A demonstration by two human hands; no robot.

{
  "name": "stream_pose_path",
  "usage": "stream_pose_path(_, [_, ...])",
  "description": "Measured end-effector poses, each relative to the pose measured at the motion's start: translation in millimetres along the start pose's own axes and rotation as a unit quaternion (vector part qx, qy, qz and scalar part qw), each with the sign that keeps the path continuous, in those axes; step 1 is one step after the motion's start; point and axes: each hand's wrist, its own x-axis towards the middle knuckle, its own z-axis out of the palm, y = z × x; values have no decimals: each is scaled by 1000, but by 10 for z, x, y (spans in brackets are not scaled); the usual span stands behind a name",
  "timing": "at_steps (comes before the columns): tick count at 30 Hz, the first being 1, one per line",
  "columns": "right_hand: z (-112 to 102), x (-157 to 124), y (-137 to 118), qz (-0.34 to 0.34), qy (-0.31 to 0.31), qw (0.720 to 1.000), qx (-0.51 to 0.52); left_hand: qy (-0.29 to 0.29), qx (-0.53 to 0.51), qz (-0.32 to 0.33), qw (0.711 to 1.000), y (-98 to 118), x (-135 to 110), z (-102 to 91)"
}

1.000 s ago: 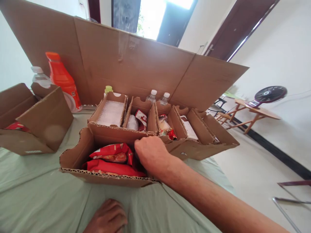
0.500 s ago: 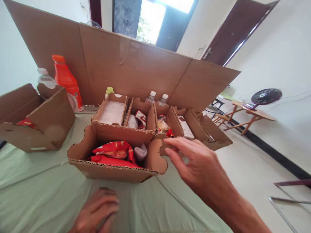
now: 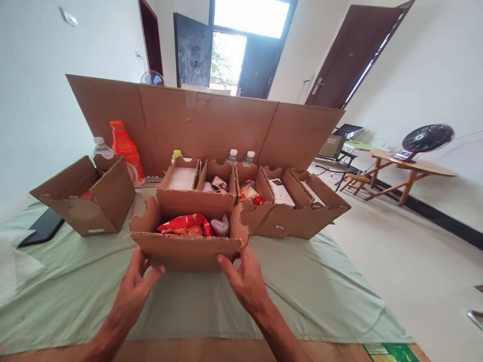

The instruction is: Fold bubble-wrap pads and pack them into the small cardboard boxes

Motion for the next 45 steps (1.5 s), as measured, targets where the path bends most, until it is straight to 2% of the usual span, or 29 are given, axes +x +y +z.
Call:
stream_pose_path(4, [-274, -89, -394, -53, 43, 998, -12, 20, 12, 29, 999, 407, -242, -204])
stream_pose_path(7, [-299, -190, -451, -56, 18, 998, -13, 68, 37, 48, 996, 496, -402, -333])
stream_pose_path(10, [-94, -349, -336, -46, -23, 999, 9, 91, 70, 11, 993, 272, -582, -422])
stream_pose_path(14, [140, -551, -262, -22, -53, 997, 44, 81, 100, -24, 991, -125, -870, -569])
stream_pose_path(17, [194, -630, -318, -13, -64, 997, 49, 72, 97, -23, 992, -219, -946, -693])
stream_pose_path(20, [321, -715, -334, -33, -64, 996, 56, 102, 84, -21, 991, -175, -716, -806])
stream_pose_path(22, [490, -816, -297, -47, -76, 994, 60, 120, 73, -4, 990, -128, -410, -889])
stream_pose_path(25, [778, -997, -233, -60, -105, 989, 82, 117, 66, 23, 991, -81, 90, -1028])
stream_pose_path(27, [903, -1065, -219, -72, -133, 983, 104, 122, 76, 26, 989, -76, 311, -1095])
stream_pose_path(30, [919, -985, -211, -95, -127, 981, 111, 145, 103, 20, 984, -111, 332, -1079])
stream_pose_path(33, [818, -719, -166, -82, -69, 989, 103, 136, 109, 12, 985, -182, 73, -912])
stream_pose_path(35, [773, -527, -130, -56, -77, 990, 105, 119, 93, 4, 989, -224, -104, -761])
stream_pose_path(37, [790, -389, -105, -43, -112, 986, 115, 113, 77, 2, 991, -238, -178, -629])
stream_pose_path(39, [873, -334, -92, -50, -137, 980, 134, 117, 73, 17, 990, -221, -115, -558])
stream_pose_path(41, [1003, -358, -80, -68, -141, 976, 154, 119, 74, 43, 989, -189, 65, -570])
stream_pose_path(45, [1287, -500, -90, -131, -162, 962, 176, 144, 83, 63, 984, -168, 526, -796])
